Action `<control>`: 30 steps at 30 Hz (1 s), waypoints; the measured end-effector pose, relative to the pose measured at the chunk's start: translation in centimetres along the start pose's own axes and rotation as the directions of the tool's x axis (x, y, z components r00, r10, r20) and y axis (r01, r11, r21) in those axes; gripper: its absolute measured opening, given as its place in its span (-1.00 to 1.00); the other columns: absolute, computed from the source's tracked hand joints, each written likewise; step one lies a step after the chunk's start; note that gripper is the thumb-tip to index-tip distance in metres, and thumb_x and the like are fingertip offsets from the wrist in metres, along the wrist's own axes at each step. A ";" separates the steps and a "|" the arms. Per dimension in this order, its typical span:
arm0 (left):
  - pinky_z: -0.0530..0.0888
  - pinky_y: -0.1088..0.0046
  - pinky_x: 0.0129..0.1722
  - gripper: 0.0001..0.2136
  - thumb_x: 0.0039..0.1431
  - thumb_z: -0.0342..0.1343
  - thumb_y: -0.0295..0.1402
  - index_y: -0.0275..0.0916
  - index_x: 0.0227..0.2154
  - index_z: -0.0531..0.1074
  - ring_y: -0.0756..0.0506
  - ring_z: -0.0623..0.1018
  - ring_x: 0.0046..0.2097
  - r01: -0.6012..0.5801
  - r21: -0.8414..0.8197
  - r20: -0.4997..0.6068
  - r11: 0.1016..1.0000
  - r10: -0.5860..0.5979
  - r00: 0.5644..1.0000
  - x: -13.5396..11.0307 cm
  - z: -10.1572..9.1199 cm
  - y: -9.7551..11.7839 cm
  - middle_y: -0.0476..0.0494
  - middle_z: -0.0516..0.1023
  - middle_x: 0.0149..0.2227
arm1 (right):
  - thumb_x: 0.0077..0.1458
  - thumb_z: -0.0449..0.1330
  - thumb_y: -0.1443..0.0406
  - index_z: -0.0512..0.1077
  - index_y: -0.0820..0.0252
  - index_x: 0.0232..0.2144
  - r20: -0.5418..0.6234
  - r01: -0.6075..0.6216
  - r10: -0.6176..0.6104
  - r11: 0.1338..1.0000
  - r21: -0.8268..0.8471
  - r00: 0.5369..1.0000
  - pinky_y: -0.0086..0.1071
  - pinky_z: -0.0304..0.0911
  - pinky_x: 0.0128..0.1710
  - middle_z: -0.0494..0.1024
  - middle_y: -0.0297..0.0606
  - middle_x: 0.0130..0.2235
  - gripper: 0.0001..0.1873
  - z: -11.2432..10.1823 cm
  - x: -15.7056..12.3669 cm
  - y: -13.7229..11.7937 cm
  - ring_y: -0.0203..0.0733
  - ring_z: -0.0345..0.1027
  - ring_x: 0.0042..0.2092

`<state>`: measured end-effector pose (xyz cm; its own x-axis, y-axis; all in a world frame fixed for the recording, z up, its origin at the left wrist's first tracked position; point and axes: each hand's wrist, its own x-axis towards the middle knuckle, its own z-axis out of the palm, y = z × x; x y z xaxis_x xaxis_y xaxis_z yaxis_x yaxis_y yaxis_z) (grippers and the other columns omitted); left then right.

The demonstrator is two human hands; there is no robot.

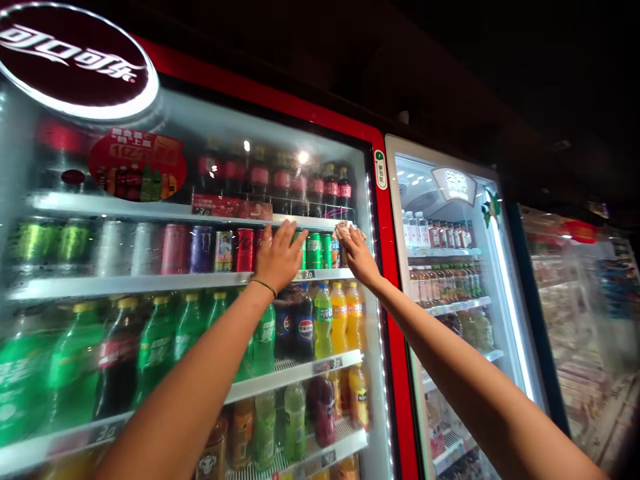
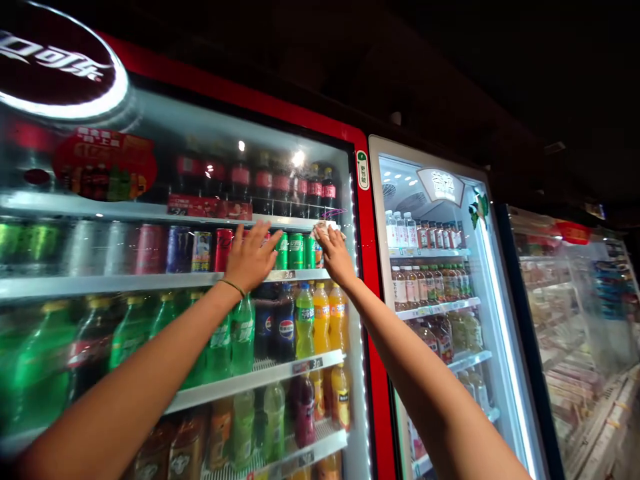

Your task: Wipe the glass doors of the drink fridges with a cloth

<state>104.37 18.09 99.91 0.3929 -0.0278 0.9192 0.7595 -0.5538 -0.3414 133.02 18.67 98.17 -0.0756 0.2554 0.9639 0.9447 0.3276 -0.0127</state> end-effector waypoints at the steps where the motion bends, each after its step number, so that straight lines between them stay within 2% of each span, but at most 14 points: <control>1: -0.10 -0.14 0.49 -0.52 0.43 -0.09 -0.25 -0.11 0.35 0.30 -0.26 0.12 0.49 -0.020 0.008 0.022 1.000 0.020 1.000 0.1 0.8 0.9 -0.24 0.17 0.46 | 0.29 -0.07 0.37 0.11 -0.09 0.46 -0.029 -0.054 0.054 0.999 0.008 0.998 0.19 -0.18 0.50 -0.05 -0.41 0.53 -0.28 -0.3 0.3 0.8 0.01 -0.30 0.55; 5: -0.11 -0.14 0.49 -0.48 0.45 -0.13 -0.20 -0.14 0.41 0.20 -0.26 0.03 0.52 -0.031 0.050 0.023 0.998 0.030 0.999 -0.3 2.6 1.5 -0.25 0.04 0.50 | 0.27 -0.08 0.38 0.10 -0.11 0.46 -0.150 -0.180 0.185 0.983 0.046 0.971 0.25 -0.18 0.49 -0.02 -0.42 0.52 -0.26 0.1 -2.0 1.8 0.01 -0.27 0.54; 8: -0.14 -0.14 0.49 -0.48 0.46 -0.15 -0.20 -0.13 0.41 0.19 -0.25 0.02 0.52 -0.051 0.055 0.004 0.997 0.051 0.999 -0.7 2.8 0.8 -0.25 0.03 0.50 | 0.28 -0.10 0.41 0.14 -0.18 0.44 -0.101 -0.076 0.078 0.997 0.026 0.992 0.15 -0.10 0.50 -0.05 -0.53 0.52 -0.27 0.9 -2.8 0.2 -0.06 -0.29 0.55; 11: -0.13 -0.13 0.49 -0.49 0.46 -0.13 -0.20 -0.12 0.41 0.19 -0.25 0.04 0.52 -0.061 0.053 -0.010 0.997 0.061 0.998 -0.7 2.7 0.6 -0.24 0.05 0.49 | 0.29 -0.07 0.41 0.18 -0.20 0.42 -0.031 0.072 -0.073 0.997 -0.019 0.997 0.07 -0.14 0.52 -0.03 -0.57 0.51 -0.29 0.6 -0.9 -0.4 -0.09 -0.30 0.55; 12: -0.12 -0.13 0.49 -0.49 0.46 -0.12 -0.20 -0.11 0.41 0.19 -0.24 0.04 0.52 -0.060 0.053 -0.015 0.997 0.061 0.998 -0.7 2.7 0.6 -0.23 0.06 0.49 | 0.29 -0.06 0.41 0.18 -0.19 0.42 -0.042 0.058 -0.059 0.998 -0.027 0.997 0.08 -0.15 0.52 -0.02 -0.56 0.51 -0.29 0.4 -0.3 -0.1 -0.08 -0.29 0.55; 14: -0.08 -0.13 0.48 -0.49 0.46 -0.11 -0.19 -0.08 0.41 0.19 -0.24 0.07 0.51 -0.056 0.050 -0.031 0.997 0.058 0.998 -0.7 2.7 0.7 -0.20 0.07 0.49 | 0.28 -0.08 0.42 0.16 -0.12 0.43 -0.133 -0.084 0.080 0.996 -0.023 0.988 0.15 -0.15 0.51 0.00 -0.47 0.51 -0.28 0.3 -0.1 0.5 -0.03 -0.25 0.54; 16: -0.06 -0.13 0.48 -0.50 0.46 -0.11 -0.20 -0.08 0.40 0.21 -0.24 0.09 0.50 -0.056 0.050 -0.054 0.997 0.059 0.997 -0.8 2.8 0.7 -0.20 0.09 0.48 | 0.27 -0.11 0.44 0.14 -0.01 0.44 -0.257 -0.251 0.244 0.968 0.007 0.935 0.20 -0.15 0.49 0.03 -0.36 0.51 -0.27 1.0 -1.4 0.4 0.01 -0.22 0.54; 18: -0.05 -0.14 0.48 -0.51 0.47 -0.12 -0.22 -0.10 0.39 0.22 -0.26 0.11 0.50 -0.065 0.063 -0.077 0.996 0.070 0.995 -0.9 3.0 0.7 -0.23 0.10 0.48 | 0.26 -0.13 0.46 0.15 0.06 0.44 -0.320 -0.287 0.278 0.958 0.021 0.906 0.19 -0.12 0.49 0.05 -0.29 0.50 -0.27 2.2 -3.2 -0.6 0.01 -0.20 0.53; 21: -0.02 -0.18 0.46 -0.51 0.46 -0.10 -0.24 -0.11 0.39 0.23 -0.28 0.13 0.49 -0.079 0.099 -0.091 0.992 0.089 0.992 -1.0 3.1 0.6 -0.26 0.10 0.47 | 0.25 -0.10 0.47 0.22 -0.05 0.41 -0.219 -0.038 0.031 0.999 -0.028 0.975 0.09 -0.10 0.51 0.03 -0.42 0.51 -0.27 3.4 -3.7 -2.2 -0.06 -0.24 0.54; 23: 0.01 -0.19 0.45 -0.51 0.46 -0.10 -0.24 -0.13 0.39 0.23 -0.30 0.15 0.48 -0.081 0.120 -0.087 0.989 0.092 0.992 -1.0 3.0 0.7 -0.27 0.10 0.47 | 0.26 -0.06 0.46 0.26 -0.11 0.39 -0.150 0.097 -0.101 0.995 -0.038 0.984 0.04 -0.12 0.52 0.05 -0.48 0.50 -0.29 3.0 -2.3 -2.2 -0.09 -0.25 0.54; 24: 0.02 -0.19 0.45 -0.51 0.46 -0.10 -0.23 -0.14 0.39 0.24 -0.30 0.15 0.48 -0.080 0.127 -0.083 0.989 0.091 0.992 -1.0 2.9 0.7 -0.28 0.11 0.47 | 0.26 -0.06 0.45 0.26 -0.11 0.39 -0.151 0.099 -0.103 0.995 -0.032 0.983 0.04 -0.13 0.52 0.07 -0.48 0.50 -0.29 2.5 -1.4 -1.8 -0.09 -0.23 0.54; 27: 0.04 -0.19 0.45 -0.52 0.46 -0.09 -0.23 -0.13 0.38 0.25 -0.30 0.16 0.48 -0.071 0.124 -0.080 0.990 0.082 0.993 -1.0 2.8 0.8 -0.27 0.12 0.46 | 0.30 -0.07 0.41 0.18 -0.09 0.42 -0.257 -0.086 0.088 0.996 0.021 0.962 0.15 -0.15 0.51 0.08 -0.40 0.50 -0.30 1.8 -0.7 -0.4 -0.05 -0.19 0.53; 29: 0.05 -0.19 0.45 -0.52 0.46 -0.08 -0.24 -0.14 0.38 0.26 -0.30 0.16 0.48 -0.067 0.109 -0.089 0.992 0.077 0.993 -1.0 2.8 0.9 -0.27 0.12 0.46 | 0.34 -0.11 0.38 0.10 -0.07 0.46 -0.315 -0.209 0.217 0.976 0.058 0.924 0.24 -0.14 0.49 0.05 -0.33 0.50 -0.31 2.1 -1.9 -0.7 -0.01 -0.20 0.53; 30: 0.05 -0.19 0.44 -0.52 0.46 -0.08 -0.24 -0.14 0.37 0.26 -0.31 0.16 0.48 -0.069 0.101 -0.095 0.993 0.079 0.992 -1.0 2.9 0.9 -0.27 0.12 0.46 | 0.36 -0.13 0.38 0.08 -0.07 0.46 -0.312 -0.220 0.229 0.973 0.063 0.922 0.25 -0.12 0.48 0.04 -0.32 0.51 -0.32 2.4 -2.7 -1.3 -0.01 -0.21 0.54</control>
<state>106.12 20.00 98.08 0.4007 -0.1499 0.9039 0.7788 -0.4639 -0.4222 131.25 19.76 94.91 0.2459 0.0264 0.9689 0.9161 0.3201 -0.2413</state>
